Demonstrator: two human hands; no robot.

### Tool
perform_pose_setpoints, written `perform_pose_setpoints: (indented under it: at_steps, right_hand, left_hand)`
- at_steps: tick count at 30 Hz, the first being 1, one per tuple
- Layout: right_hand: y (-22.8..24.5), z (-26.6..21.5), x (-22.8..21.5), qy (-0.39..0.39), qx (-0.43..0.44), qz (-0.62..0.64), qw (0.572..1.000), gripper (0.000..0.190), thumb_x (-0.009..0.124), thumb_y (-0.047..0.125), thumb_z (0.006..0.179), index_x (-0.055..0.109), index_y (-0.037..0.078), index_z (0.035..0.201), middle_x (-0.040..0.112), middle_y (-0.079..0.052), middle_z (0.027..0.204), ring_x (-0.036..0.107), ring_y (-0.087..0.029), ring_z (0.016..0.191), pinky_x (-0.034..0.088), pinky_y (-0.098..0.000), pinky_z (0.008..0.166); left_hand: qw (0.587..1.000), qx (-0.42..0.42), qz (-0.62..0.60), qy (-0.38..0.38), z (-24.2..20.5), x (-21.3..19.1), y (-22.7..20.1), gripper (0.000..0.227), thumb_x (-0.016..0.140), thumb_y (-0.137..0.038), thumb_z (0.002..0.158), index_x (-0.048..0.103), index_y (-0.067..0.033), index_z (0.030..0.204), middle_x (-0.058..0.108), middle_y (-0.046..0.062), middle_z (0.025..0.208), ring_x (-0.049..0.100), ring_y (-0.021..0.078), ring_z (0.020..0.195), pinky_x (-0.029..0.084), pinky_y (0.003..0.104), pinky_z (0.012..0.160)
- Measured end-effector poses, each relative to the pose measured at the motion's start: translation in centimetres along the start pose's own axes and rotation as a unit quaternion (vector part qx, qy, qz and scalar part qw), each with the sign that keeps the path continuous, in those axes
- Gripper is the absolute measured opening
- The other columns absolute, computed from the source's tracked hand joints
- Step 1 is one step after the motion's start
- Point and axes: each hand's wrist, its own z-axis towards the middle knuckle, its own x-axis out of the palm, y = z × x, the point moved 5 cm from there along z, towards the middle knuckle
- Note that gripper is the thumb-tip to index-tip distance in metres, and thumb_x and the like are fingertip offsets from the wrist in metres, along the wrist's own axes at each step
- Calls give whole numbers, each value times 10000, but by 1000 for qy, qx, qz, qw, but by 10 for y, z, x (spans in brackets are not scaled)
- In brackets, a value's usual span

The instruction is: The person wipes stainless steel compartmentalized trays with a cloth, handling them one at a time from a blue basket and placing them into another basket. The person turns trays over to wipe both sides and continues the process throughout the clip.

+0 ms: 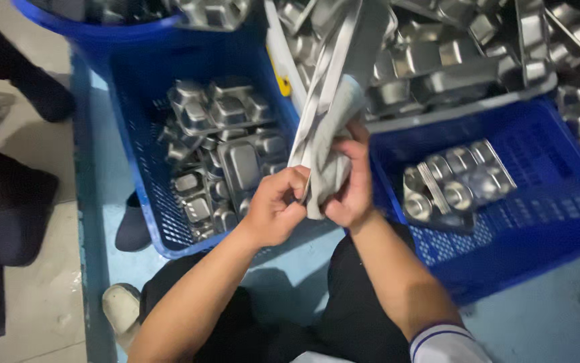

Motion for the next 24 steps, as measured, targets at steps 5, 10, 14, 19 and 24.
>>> perform_pose_setpoints:
  at_steps: [5, 10, 14, 19, 24]
  right_hand:
    - [52, 14, -47, 53, -93, -158, 982, 670, 923, 313, 775, 503, 140, 1267, 395, -217, 1470, 496, -370, 1362, 436, -432, 1134]
    - [75, 21, -76, 38, -114, -208, 971, 639, 929, 234, 737, 530, 154, 1229, 435, -195, 1446, 502, -367, 1328, 456, -452, 1108]
    - [74, 19, -84, 34, -108, -198, 974, 624, 919, 214, 730, 537, 159, 1221, 425, -199, 1444, 477, -391, 1378, 432, -466, 1127]
    - [75, 19, -86, 38, -114, -209, 971, 641, 931, 226, 719, 532, 156, 1216, 429, -193, 1431, 478, -382, 1365, 419, -470, 1134]
    - [74, 17, -86, 30, -102, -192, 976, 641, 936, 225, 725, 537, 161, 1222, 435, -180, 1437, 487, -358, 1319, 421, -455, 1138]
  left_hand:
    - [976, -49, -204, 54, 13, 42, 17, 437, 647, -35, 921, 497, -82, 1328, 611, 41, 1303, 571, 131, 1252, 440, 298, 1095]
    - [972, -66, -203, 101, 27, 75, 26, 513, 598, 8, 990, 506, 1, 1495, 586, 46, 1416, 527, 142, 1360, 392, 341, 1234]
    - [970, -66, -211, 96, 27, 84, 34, 500, 584, 45, 993, 514, 7, 1486, 598, 41, 1440, 544, 152, 1381, 407, 348, 1223]
    - [975, -79, -192, 85, 24, 83, 38, 489, 610, 59, 984, 528, 8, 1463, 605, 50, 1426, 561, 159, 1357, 422, 352, 1205]
    - [975, -78, -188, 87, 29, 85, 34, 489, 592, 51, 983, 533, 8, 1467, 617, 54, 1422, 575, 157, 1347, 430, 344, 1195]
